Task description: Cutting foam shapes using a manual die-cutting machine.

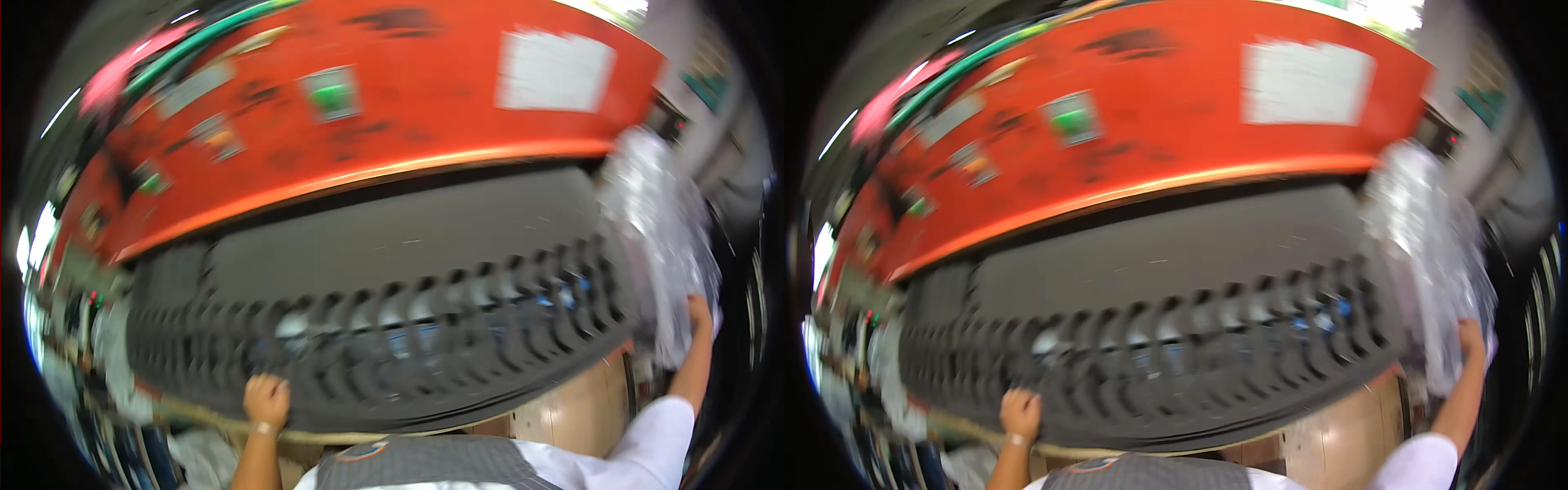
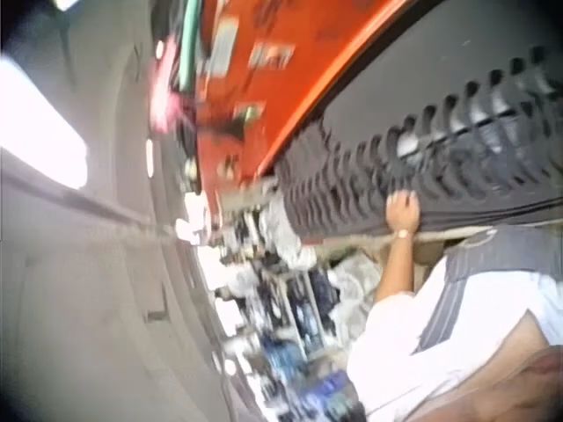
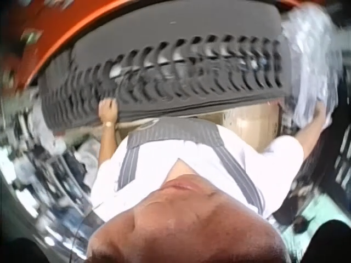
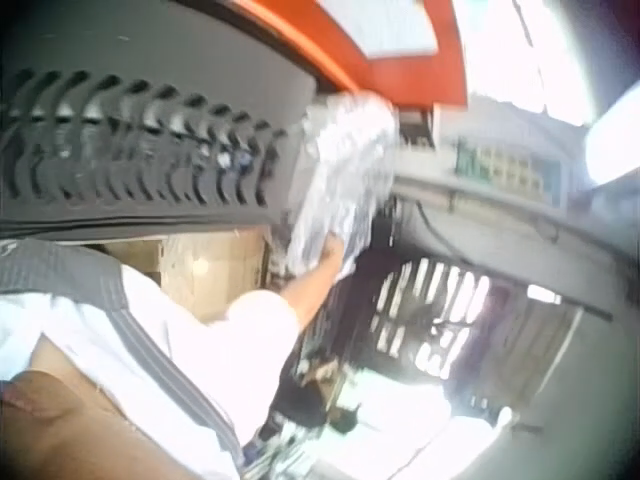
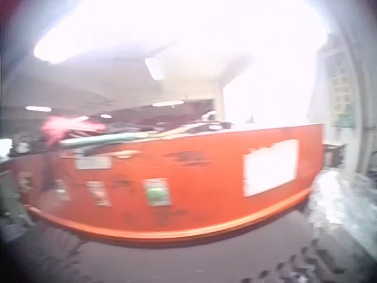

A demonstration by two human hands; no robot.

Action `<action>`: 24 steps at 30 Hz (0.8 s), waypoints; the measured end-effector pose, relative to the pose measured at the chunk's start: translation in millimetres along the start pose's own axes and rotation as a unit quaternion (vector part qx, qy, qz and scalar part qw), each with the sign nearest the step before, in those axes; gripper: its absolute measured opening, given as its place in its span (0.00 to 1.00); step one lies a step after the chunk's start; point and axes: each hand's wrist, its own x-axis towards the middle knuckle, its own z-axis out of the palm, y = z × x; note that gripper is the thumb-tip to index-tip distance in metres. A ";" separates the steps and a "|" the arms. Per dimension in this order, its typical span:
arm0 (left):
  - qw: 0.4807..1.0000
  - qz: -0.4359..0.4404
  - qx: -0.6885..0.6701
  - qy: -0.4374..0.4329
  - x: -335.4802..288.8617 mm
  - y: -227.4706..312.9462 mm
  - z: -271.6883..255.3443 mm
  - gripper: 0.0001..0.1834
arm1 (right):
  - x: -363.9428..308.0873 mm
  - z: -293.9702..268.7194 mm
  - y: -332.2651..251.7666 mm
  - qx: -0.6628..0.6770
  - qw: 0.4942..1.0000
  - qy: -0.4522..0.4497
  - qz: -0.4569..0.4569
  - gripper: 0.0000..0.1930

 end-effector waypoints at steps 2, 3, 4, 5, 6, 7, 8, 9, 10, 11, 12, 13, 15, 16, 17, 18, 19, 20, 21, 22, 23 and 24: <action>0.995 -0.036 -0.036 -0.083 -11.3 -5.8 -23.3 0.09 | -16.9 -35.4 -131.1 0.200 0.980 -0.011 -0.014 0.17; 0.994 -0.019 -0.064 -0.092 -6.0 -12.7 -27.6 0.10 | -47.2 -80.3 -187.8 0.295 0.953 -0.048 0.045 0.18; 0.989 -0.075 -0.095 -0.083 0.0 -11.4 -32.6 0.12 | -42.8 -102.4 -216.4 0.286 0.957 -0.040 0.020 0.18; 0.990 -0.067 -0.120 -0.036 6.2 -29.1 -38.1 0.11 | -41.3 -109.0 -245.6 0.284 0.952 0.003 -0.112 0.19; 0.987 -0.068 -0.145 0.005 14.2 -47.5 -46.0 0.10 | -47.5 -113.1 -272.0 0.279 0.930 0.045 -0.236 0.20; 0.986 -0.051 -0.149 0.044 27.3 -65.5 -48.5 0.09 | -68.1 -125.9 -321.2 0.269 0.921 0.031 -0.280 0.19; 0.989 -0.036 -0.121 0.077 39.1 -86.0 -56.4 0.08 | -106.5 -143.5 -392.5 0.264 0.909 0.012 -0.322 0.19; 0.988 -0.010 -0.113 0.105 52.2 -108.6 -63.3 0.07 | -139.9 -154.2 -446.0 0.289 0.885 0.000 -0.364 0.18; 0.986 0.035 -0.090 0.139 68.5 -131.9 -63.5 0.07 | -171.9 -160.9 -497.3 0.312 0.860 -0.012 -0.403 0.18; 0.982 0.052 -0.084 0.159 84.1 -150.8 -62.6 0.08 | -206.6 -166.2 -548.3 0.334 0.839 -0.051 -0.426 0.18; 0.982 0.061 -0.067 0.164 96.1 -175.3 -58.8 0.09 | -242.0 -169.9 -600.4 0.278 0.840 -0.059 -0.462 0.18; 0.981 0.073 -0.056 0.169 107.5 -199.1 -50.4 0.09 | -276.5 -166.5 -647.0 0.286 0.819 -0.101 -0.487 0.18; 0.997 0.010 -0.037 0.070 119.5 -221.1 -23.3 0.11 | -337.3 -158.1 -724.2 0.236 0.786 -0.161 -0.548 0.20; 0.998 0.001 -0.034 0.057 125.5 -221.8 -14.2 0.11 | -361.4 -146.4 -757.8 0.200 0.769 -0.172 -0.583 0.21; 0.998 0.005 -0.009 0.060 128.3 -222.7 -6.3 0.10 | -385.4 -135.3 -793.0 0.153 0.742 -0.161 -0.633 0.22; 0.998 0.011 -0.012 0.059 128.1 -224.1 -1.3 0.10 | -411.9 -127.1 -825.6 0.128 0.717 -0.177 -0.661 0.23; 0.998 0.019 -0.016 0.059 132.7 -222.6 0.3 0.10 | -424.9 -110.7 -858.8 0.140 0.675 -0.163 -0.706 0.24; 0.998 0.023 -0.022 0.055 132.9 -224.0 -0.2 0.10 | -444.9 -99.6 -891.0 0.134 0.664 -0.173 -0.715 0.23; 0.998 0.030 -0.016 0.044 132.3 -226.3 -1.8 0.10 | -464.0 -90.3 -924.1 0.128 0.650 -0.185 -0.726 0.23; 0.998 0.041 -0.013 0.034 133.9 -224.6 -2.4 0.10 | -479.3 -82.1 -951.3 0.127 0.656 -0.170 -0.724 0.23; 0.997 0.058 -0.024 0.045 126.3 -227.4 -1.2 0.10 | -493.9 -71.5 -976.6 0.131 0.663 -0.158 -0.720 0.23; 0.996 0.060 -0.036 0.064 126.4 -226.9 -1.8 0.10 | -500.7 -61.2 -1001.9 0.134 0.664 -0.121 -0.726 0.23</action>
